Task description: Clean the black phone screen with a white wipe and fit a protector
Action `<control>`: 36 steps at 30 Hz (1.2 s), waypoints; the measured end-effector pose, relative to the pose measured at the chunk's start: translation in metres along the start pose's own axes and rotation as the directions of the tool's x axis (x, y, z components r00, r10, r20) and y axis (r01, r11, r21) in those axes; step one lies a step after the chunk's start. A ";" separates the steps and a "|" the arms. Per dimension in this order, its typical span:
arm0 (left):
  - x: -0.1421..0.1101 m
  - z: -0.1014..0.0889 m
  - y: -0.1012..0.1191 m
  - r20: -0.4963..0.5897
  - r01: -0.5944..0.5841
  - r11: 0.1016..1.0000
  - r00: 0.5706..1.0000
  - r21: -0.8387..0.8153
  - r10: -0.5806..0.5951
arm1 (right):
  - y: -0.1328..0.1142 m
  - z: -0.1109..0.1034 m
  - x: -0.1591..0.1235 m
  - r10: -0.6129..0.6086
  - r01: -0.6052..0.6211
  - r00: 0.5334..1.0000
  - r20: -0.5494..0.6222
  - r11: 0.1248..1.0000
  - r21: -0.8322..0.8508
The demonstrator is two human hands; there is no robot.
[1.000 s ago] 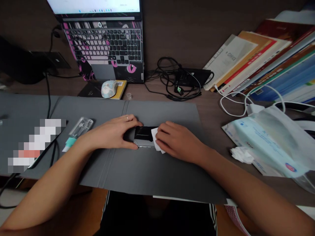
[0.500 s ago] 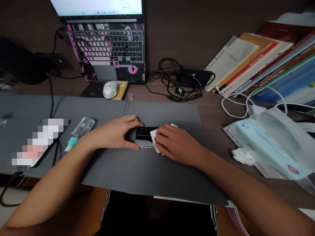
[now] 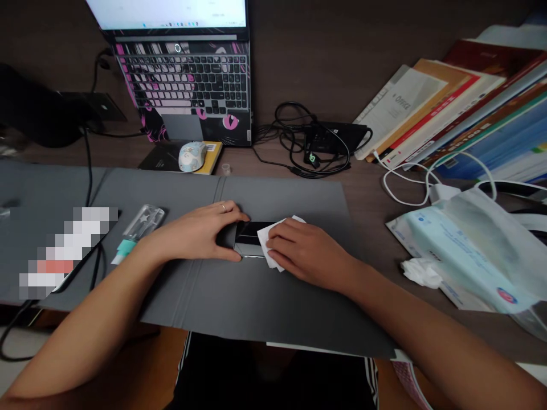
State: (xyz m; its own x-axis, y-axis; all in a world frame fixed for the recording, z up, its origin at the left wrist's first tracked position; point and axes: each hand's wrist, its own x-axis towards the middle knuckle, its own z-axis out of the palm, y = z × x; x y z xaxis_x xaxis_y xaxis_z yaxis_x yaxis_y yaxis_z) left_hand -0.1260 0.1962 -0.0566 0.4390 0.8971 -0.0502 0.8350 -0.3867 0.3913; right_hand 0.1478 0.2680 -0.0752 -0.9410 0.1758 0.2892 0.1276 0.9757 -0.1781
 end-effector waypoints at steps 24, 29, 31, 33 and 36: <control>-0.001 -0.002 0.001 0.024 0.014 1.000 1.000 0.006 -0.014 | -0.002 -0.004 0.000 0.030 -0.030 0.999 -0.011 1.000 0.004; -0.001 -0.001 0.001 0.018 0.015 1.000 1.000 0.001 -0.015 | -0.001 -0.003 -0.001 0.012 -0.012 1.000 0.002 1.000 0.020; -0.001 -0.001 0.001 0.015 0.012 1.000 1.000 -0.002 -0.012 | 0.000 -0.003 -0.001 0.025 -0.025 1.000 -0.007 1.000 0.016; 0.000 -0.001 0.001 0.017 0.014 1.000 1.000 0.000 -0.014 | 0.001 -0.003 -0.001 0.026 -0.026 1.000 -0.006 1.000 0.010; 0.000 -0.001 0.002 0.017 0.015 1.000 1.000 0.001 -0.015 | 0.000 -0.004 -0.001 -0.016 0.016 1.000 0.016 1.000 0.013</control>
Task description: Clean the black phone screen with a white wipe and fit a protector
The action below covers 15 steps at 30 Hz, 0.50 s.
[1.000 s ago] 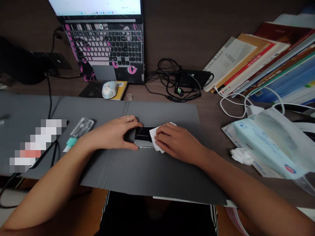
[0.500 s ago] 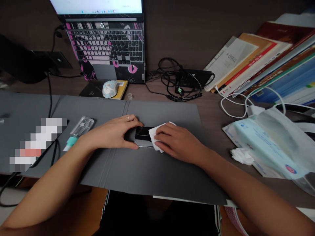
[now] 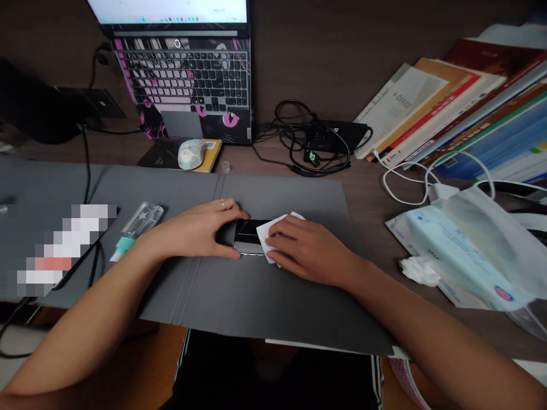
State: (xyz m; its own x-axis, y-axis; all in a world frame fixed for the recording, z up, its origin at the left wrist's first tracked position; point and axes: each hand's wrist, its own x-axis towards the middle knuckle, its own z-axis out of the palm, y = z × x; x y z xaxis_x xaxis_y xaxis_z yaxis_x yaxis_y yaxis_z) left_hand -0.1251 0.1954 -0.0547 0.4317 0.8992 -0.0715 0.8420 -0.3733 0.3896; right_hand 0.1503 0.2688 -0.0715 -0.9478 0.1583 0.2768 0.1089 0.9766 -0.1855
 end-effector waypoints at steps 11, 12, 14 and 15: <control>0.000 0.001 -0.001 -0.006 -0.002 1.000 1.000 -0.004 0.002 | -0.002 -0.001 0.001 -0.054 0.054 0.999 -0.002 0.999 0.003; 0.000 0.001 -0.001 -0.003 -0.001 1.000 1.000 -0.001 0.001 | -0.002 -0.001 0.001 -0.064 0.064 0.998 0.002 0.998 0.006; 0.000 0.000 0.000 -0.003 -0.003 1.000 1.000 -0.003 0.003 | -0.002 0.000 0.000 -0.070 0.070 0.998 0.003 0.997 0.011; 0.000 0.000 0.000 -0.006 -0.003 1.000 1.000 -0.007 0.003 | -0.002 0.000 0.000 -0.068 0.067 0.998 0.001 0.998 0.014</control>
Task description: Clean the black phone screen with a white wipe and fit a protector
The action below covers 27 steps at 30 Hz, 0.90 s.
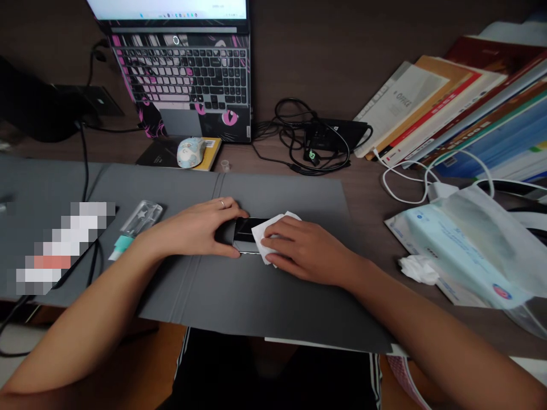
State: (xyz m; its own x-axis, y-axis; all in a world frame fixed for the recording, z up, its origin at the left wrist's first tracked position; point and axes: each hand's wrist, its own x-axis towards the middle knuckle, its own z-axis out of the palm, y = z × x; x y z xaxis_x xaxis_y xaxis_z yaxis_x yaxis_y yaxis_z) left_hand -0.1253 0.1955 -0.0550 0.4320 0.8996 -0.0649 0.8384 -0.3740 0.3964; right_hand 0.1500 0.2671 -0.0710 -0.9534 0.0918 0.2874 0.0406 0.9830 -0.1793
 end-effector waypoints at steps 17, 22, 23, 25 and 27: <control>-0.001 -0.001 0.000 0.004 0.002 1.000 1.000 0.004 -0.002 | 0.001 0.002 0.000 -0.028 0.028 1.000 0.006 0.999 -0.028; -0.001 -0.002 0.001 0.021 0.006 1.000 1.000 0.014 -0.006 | 0.001 0.002 -0.001 -0.033 0.034 0.999 0.017 0.999 -0.036; -0.001 -0.003 0.001 0.026 0.007 1.000 1.000 0.009 -0.008 | 0.001 0.002 -0.001 -0.036 0.036 0.999 0.002 0.999 -0.033; -0.001 -0.004 0.002 0.023 0.013 1.000 1.000 -0.010 -0.013 | 0.001 0.001 -0.001 -0.047 0.046 0.998 -0.042 0.999 -0.018; 0.000 -0.005 0.003 0.018 0.021 0.999 1.000 -0.032 -0.020 | 0.001 0.000 -0.001 -0.044 0.045 0.995 -0.093 0.999 0.008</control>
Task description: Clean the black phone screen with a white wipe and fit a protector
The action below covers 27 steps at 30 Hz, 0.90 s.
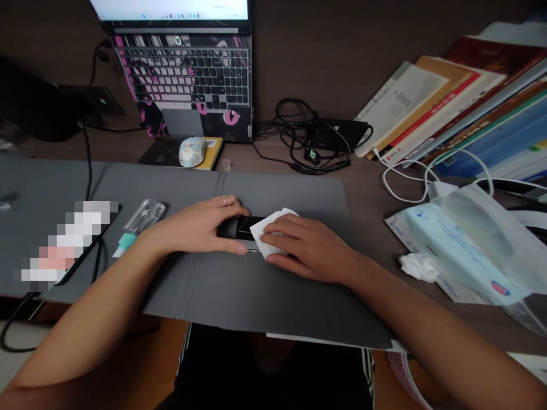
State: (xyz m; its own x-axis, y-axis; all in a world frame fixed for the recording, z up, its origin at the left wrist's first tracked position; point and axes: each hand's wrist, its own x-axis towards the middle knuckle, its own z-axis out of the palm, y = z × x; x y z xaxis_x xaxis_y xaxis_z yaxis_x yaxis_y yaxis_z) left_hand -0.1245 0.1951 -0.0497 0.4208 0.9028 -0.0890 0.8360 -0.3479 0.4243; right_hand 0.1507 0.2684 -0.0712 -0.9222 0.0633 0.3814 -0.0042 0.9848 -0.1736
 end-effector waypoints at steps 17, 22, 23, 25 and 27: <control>0.001 -0.002 0.000 -0.049 -0.012 0.999 0.999 0.037 0.014 | 0.002 -0.006 0.000 0.083 -0.065 0.981 -0.178 0.993 0.103; 0.002 0.001 -0.002 -0.065 -0.044 0.999 0.997 0.031 0.046 | 0.003 -0.003 0.000 0.023 -0.015 0.995 -0.101 0.997 0.079; 0.002 0.002 -0.003 -0.069 -0.047 0.998 0.996 0.030 0.049 | 0.003 -0.003 0.000 0.027 -0.020 0.995 -0.095 0.997 0.074; 0.002 0.002 -0.004 -0.070 -0.049 0.998 0.996 0.031 0.051 | 0.004 -0.003 0.000 0.042 -0.038 0.996 -0.077 0.997 0.064; 0.002 0.002 -0.003 -0.066 -0.052 0.998 0.996 0.031 0.054 | 0.004 -0.003 -0.001 0.063 -0.060 0.997 -0.048 0.997 0.058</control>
State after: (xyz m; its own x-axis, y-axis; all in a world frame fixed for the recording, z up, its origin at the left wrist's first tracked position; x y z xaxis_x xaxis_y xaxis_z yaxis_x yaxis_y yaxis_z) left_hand -0.1260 0.1973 -0.0531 0.4412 0.8974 -0.0065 0.8234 -0.4020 0.4005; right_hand 0.1522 0.2726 -0.0698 -0.9009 0.1330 0.4132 0.0291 0.9683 -0.2482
